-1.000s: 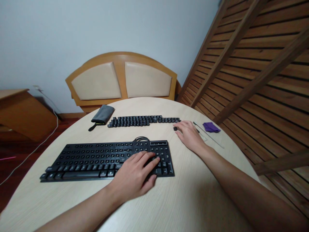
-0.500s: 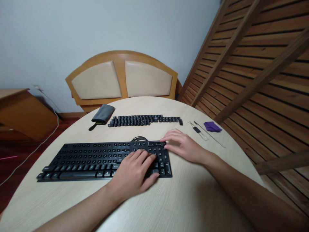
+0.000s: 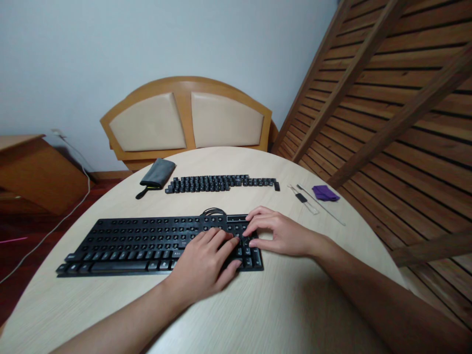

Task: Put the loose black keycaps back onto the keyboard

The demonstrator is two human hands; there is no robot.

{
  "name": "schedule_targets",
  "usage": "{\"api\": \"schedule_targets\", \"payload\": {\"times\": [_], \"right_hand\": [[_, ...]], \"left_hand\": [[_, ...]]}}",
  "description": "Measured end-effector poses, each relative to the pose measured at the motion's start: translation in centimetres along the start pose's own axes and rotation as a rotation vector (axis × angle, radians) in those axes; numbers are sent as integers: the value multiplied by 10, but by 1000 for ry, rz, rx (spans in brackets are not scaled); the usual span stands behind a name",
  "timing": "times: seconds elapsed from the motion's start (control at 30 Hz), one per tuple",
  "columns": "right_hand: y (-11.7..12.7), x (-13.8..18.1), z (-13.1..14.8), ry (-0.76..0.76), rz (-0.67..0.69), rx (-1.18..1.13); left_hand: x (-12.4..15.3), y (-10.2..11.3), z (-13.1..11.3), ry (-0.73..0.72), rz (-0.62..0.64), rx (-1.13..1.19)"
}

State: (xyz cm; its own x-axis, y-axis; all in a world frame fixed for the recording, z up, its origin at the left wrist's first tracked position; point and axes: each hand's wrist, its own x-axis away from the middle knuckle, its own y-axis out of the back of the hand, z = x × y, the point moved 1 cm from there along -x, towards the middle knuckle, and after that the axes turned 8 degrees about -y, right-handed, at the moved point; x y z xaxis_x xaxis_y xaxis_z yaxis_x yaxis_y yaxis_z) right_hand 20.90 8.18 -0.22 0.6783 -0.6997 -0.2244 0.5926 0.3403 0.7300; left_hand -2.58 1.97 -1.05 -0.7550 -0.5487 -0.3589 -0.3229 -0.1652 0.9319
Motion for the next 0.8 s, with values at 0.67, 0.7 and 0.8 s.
{"api": "schedule_targets", "payload": {"times": [0.67, 0.7, 0.8], "right_hand": [[-3, -3, 8, 136, -26, 73], [-4, -3, 8, 137, -31, 74], [-4, -3, 9, 122, -31, 79]], "left_hand": [[-1, 0, 0, -5, -14, -7], [-1, 0, 0, -5, -14, -8], [-1, 0, 0, -3, -5, -8]]}}
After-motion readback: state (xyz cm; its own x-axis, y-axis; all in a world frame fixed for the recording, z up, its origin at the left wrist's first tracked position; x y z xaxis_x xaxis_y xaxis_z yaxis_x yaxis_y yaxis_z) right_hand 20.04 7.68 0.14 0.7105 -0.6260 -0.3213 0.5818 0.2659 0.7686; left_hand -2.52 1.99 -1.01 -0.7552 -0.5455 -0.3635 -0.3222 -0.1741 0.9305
